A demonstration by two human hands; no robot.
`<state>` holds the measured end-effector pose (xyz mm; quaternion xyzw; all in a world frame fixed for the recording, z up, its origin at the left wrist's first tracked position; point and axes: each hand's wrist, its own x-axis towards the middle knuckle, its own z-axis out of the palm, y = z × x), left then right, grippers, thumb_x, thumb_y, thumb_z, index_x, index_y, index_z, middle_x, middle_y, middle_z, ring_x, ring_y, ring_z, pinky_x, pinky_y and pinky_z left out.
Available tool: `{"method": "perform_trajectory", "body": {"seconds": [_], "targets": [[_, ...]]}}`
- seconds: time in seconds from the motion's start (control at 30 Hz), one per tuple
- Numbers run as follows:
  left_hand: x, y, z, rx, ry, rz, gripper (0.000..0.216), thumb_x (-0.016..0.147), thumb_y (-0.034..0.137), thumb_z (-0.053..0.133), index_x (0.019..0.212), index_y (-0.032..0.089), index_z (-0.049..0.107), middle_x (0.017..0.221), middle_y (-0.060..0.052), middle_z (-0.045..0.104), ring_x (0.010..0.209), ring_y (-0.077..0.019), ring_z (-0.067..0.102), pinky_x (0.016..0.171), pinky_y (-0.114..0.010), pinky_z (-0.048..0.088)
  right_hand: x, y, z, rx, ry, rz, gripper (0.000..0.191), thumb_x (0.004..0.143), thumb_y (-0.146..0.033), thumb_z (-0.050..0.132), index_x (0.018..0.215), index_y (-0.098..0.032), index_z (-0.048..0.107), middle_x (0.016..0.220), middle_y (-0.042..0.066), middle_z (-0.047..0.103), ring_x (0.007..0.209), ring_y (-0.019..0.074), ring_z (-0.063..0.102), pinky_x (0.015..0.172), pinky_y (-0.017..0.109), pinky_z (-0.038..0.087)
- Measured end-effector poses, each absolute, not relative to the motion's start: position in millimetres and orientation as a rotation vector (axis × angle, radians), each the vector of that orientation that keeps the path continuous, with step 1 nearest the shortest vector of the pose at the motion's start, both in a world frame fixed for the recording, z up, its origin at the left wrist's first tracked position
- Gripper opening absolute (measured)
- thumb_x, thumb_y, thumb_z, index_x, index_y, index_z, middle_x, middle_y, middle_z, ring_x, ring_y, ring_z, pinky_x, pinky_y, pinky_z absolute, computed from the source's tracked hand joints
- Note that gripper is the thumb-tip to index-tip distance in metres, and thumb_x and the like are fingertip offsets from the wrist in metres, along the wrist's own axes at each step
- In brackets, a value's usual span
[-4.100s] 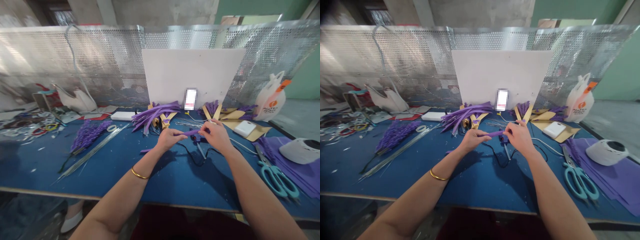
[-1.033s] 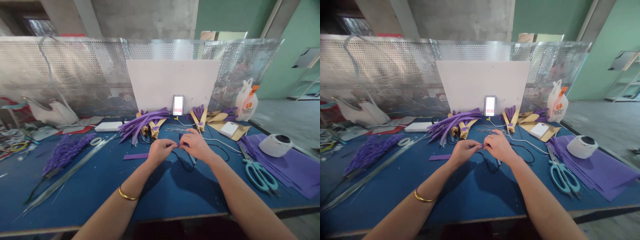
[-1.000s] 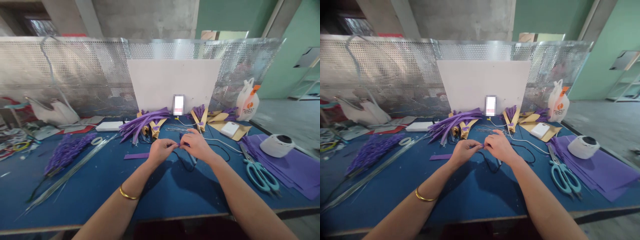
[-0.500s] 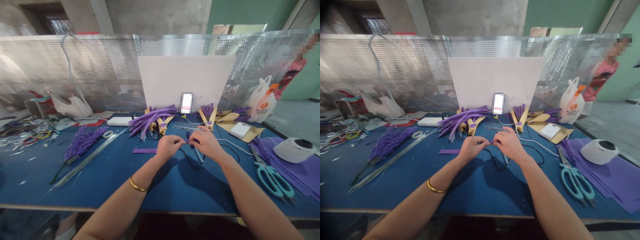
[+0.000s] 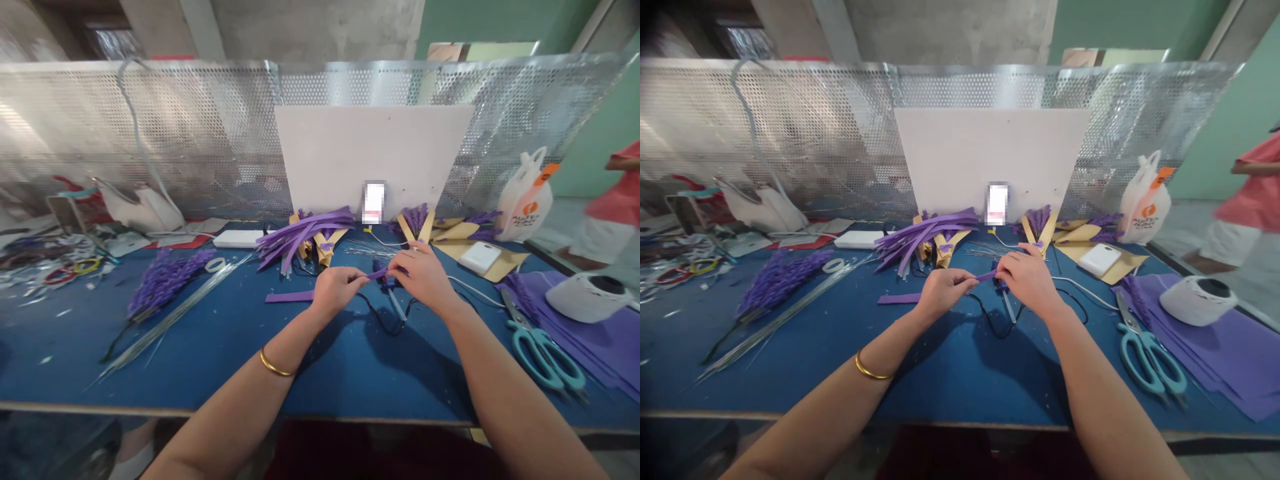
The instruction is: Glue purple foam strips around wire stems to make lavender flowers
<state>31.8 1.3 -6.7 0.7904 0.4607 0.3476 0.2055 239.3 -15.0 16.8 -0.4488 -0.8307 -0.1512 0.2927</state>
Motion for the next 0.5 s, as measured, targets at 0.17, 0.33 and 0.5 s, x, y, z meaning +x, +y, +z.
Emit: {"method": "perform_trajectory", "body": {"seconds": [0.17, 0.33, 0.5], "targets": [[32, 1, -6, 2.215, 1.299, 0.945, 0.019, 0.081, 0.035, 0.058, 0.079, 0.024, 0.074, 0.072, 0.001, 0.072, 0.072, -0.0141, 0.064, 0.057, -0.020, 0.039, 244, -14, 19, -1.226, -2.194, -0.453, 0.013, 0.084, -0.018, 0.055, 0.072, -0.023, 0.057, 0.073, -0.003, 0.067, 0.070, 0.0157, 0.060, 0.100, 0.041, 0.031], [33, 3, -7, 2.209, 1.296, 0.956, 0.018, 0.080, 0.034, 0.058, 0.079, 0.023, 0.073, 0.068, 0.001, 0.070, 0.069, -0.0138, 0.063, 0.057, -0.020, 0.040, 250, -11, 19, -1.267, -2.175, -0.484, 0.012, 0.085, -0.023, 0.056, 0.073, -0.023, 0.057, 0.074, -0.002, 0.067, 0.073, 0.0168, 0.061, 0.099, 0.040, 0.031], [32, 6, -8, 2.139, 1.291, 0.936, 0.019, 0.078, 0.036, 0.059, 0.076, 0.022, 0.072, 0.061, 0.001, 0.067, 0.062, -0.0129, 0.061, 0.056, -0.021, 0.040, 256, -9, 18, -1.321, -2.126, -0.501, 0.014, 0.084, -0.024, 0.058, 0.071, -0.022, 0.056, 0.070, -0.002, 0.066, 0.069, 0.0160, 0.059, 0.096, 0.039, 0.032]]}}
